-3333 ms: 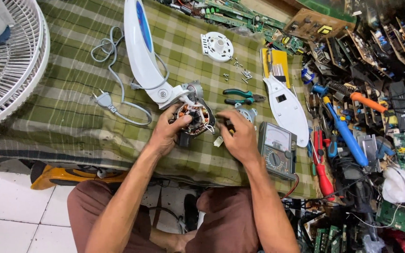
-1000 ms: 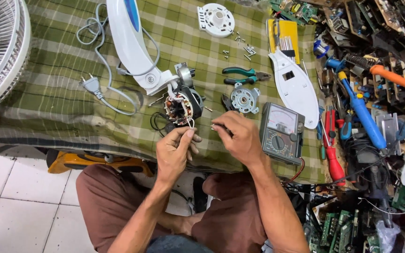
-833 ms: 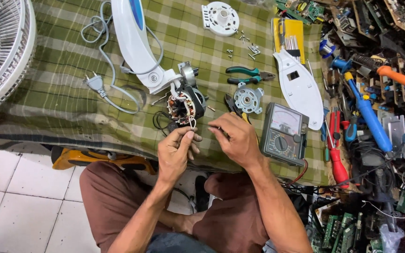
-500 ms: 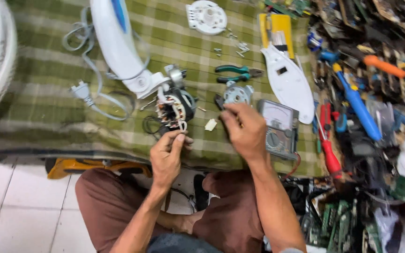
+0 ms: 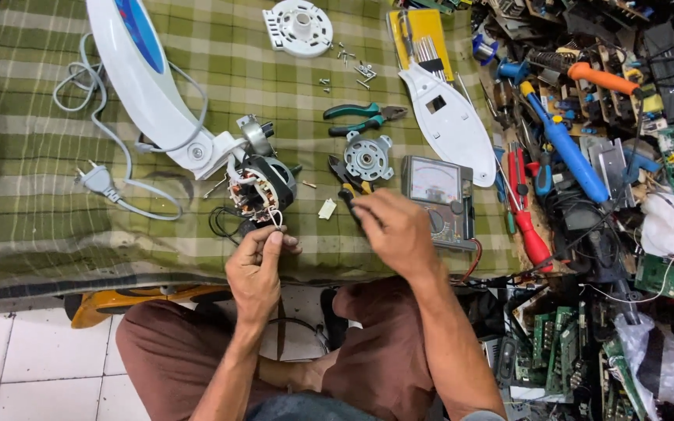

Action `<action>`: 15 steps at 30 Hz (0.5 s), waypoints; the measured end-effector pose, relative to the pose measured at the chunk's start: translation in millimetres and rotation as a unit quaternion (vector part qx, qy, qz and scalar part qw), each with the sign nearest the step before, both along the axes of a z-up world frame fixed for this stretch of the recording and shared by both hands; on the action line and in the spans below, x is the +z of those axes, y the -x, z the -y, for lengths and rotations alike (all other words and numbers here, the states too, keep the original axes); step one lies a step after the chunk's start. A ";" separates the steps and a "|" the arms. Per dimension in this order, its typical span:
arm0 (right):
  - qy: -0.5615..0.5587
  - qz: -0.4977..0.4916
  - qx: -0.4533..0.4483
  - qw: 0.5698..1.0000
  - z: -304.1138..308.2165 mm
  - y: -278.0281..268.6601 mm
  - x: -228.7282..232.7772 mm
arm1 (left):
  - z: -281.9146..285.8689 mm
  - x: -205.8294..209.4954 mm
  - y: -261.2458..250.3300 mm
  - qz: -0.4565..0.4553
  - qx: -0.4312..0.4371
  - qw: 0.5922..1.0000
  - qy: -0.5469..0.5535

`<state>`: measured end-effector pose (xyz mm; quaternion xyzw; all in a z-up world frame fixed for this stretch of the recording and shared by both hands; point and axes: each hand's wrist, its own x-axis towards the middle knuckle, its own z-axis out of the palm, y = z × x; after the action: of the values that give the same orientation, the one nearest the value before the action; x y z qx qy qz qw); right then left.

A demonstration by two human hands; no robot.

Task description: The person works on a disassembled electric fan motor, using a multimeter to test the electrical connections on the windings. They then use pliers to strip the insulation from the wires and continue manipulating the motor components.

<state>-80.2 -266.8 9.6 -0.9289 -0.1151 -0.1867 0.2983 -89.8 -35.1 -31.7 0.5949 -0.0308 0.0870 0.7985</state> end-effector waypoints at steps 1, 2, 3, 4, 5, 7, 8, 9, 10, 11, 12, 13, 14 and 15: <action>0.000 0.000 0.000 1.000 -4.8 0.2 0.2 | 0.0 1.0 0.7 0.000 0.000 1.000 0.000; 0.040 -0.022 0.019 0.999 -9.9 0.1 0.3 | -0.3 2.0 0.5 -0.001 0.001 1.000 0.001; 0.081 -0.044 0.038 0.995 -14.8 0.0 0.4 | -0.5 3.0 0.4 -0.002 0.002 1.000 0.001; 0.080 -0.044 0.037 0.995 -18.2 1.4 -0.8 | -0.6 3.2 0.6 -0.002 0.001 1.000 0.001; 0.109 -0.040 0.047 0.992 -21.4 2.8 -1.9 | -0.6 3.3 0.9 0.000 0.002 1.000 -0.001; 0.141 -0.033 0.055 0.988 -26.2 2.7 -3.6 | -1.2 3.6 0.0 0.005 0.000 1.000 0.000; 0.159 -0.035 0.073 0.984 -26.6 3.2 -4.0 | -0.9 3.8 0.2 -0.004 0.003 1.000 -0.002; 0.177 -0.038 0.091 0.979 -26.7 3.7 -4.3 | -0.3 4.2 0.3 -0.014 0.006 1.000 -0.004; 0.179 -0.037 0.083 0.980 -27.4 4.2 -2.2 | 0.5 5.5 0.4 -0.011 -0.001 1.000 -0.002; 0.175 -0.039 0.085 0.980 -28.3 4.6 -0.2 | 1.1 6.8 0.5 -0.015 0.000 1.000 0.002; 0.172 -0.042 0.090 0.980 -29.9 4.9 1.6 | 1.1 7.9 1.8 -0.021 0.005 1.000 0.006; 0.174 -0.041 0.086 0.980 -29.5 5.1 2.3 | 0.9 7.9 2.4 -0.019 0.001 1.000 0.008; 0.167 -0.046 0.091 0.981 -29.2 4.8 3.0 | 0.7 8.1 2.0 -0.024 0.002 1.000 0.009; 0.160 -0.051 0.095 0.981 -29.0 4.5 3.8 | 0.3 8.2 1.6 -0.029 0.003 1.000 0.011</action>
<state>-84.6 -237.8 13.4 -0.9579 -0.2157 -0.0892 0.1674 -91.4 -35.4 -23.5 0.5886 -0.0054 0.0724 0.8051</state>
